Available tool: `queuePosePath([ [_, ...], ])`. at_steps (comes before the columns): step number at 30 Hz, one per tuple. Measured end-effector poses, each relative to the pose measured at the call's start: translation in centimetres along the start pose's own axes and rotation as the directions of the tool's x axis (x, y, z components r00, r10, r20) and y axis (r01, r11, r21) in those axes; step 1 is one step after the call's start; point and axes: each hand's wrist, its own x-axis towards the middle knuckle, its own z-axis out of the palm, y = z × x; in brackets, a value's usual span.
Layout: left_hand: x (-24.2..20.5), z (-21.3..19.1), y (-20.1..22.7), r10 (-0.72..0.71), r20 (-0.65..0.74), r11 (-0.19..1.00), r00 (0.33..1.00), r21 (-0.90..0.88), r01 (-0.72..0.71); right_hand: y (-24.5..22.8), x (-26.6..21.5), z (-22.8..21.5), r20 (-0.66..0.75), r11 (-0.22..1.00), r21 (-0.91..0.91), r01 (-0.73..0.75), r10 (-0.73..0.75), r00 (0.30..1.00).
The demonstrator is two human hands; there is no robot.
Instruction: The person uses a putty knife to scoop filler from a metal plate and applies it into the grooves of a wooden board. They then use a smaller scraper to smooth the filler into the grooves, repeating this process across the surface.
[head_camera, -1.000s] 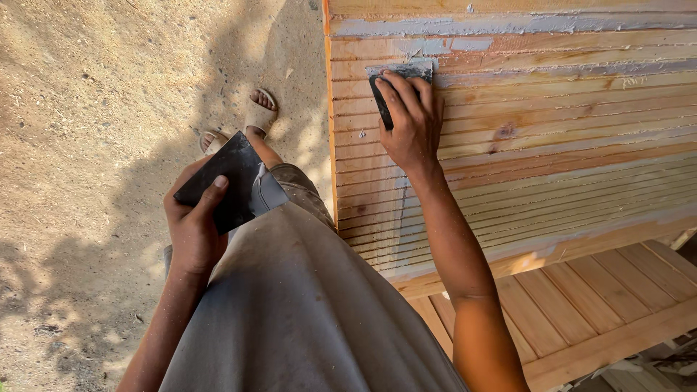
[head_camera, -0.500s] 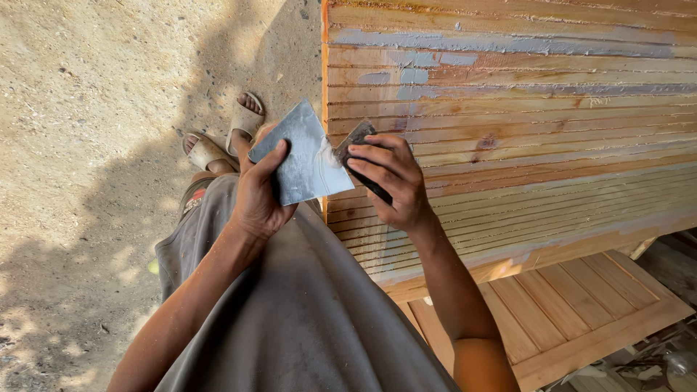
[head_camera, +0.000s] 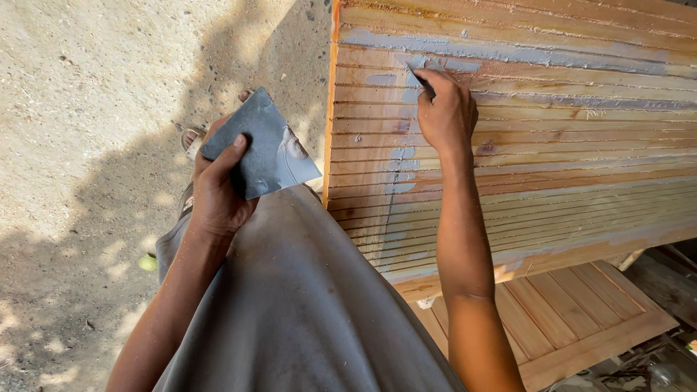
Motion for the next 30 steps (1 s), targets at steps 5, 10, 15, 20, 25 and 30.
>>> queuePosePath([
  [5, 0.9, 0.3, -0.3, 0.002, -0.020, 1.000, 1.000, 0.006, -0.002, 0.2, -0.2, -1.7, -0.091, 0.993, 0.089, 0.077, -0.069, 0.993],
  [10, 0.6, -0.1, -0.4, 0.011, -0.044, 0.999, 0.999, 0.035, -0.009, -1.3, -0.1, 0.1, -0.085, 0.994, -0.024, 0.107, -0.108, 0.990],
  [15, 0.3, 0.0, 0.2, 0.017, -0.028, 0.999, 0.999, 0.040, -0.016, -2.2, -1.1, -2.5, -0.034, 0.975, 0.049, 0.218, -0.217, 0.976],
  [20, 0.7, 1.9, -1.5, -0.037, -0.048, 0.997, 0.998, -0.065, 0.034, -5.7, -7.1, -3.4, -0.155, 0.646, 0.574, 0.503, -0.518, 0.841],
  [25, 0.3, 4.2, -3.9, -0.045, -0.106, 0.986, 0.993, -0.163, 0.028, -6.5, -10.3, -2.1, -0.204, 0.640, 0.425, 0.640, -0.621, 0.756],
  [30, -0.7, 2.6, -2.2, -0.078, 0.079, 0.970, 0.994, -0.226, 0.094, -1.0, -5.5, -2.7, -0.067, 0.878, -0.053, 0.476, -0.478, 0.876],
])
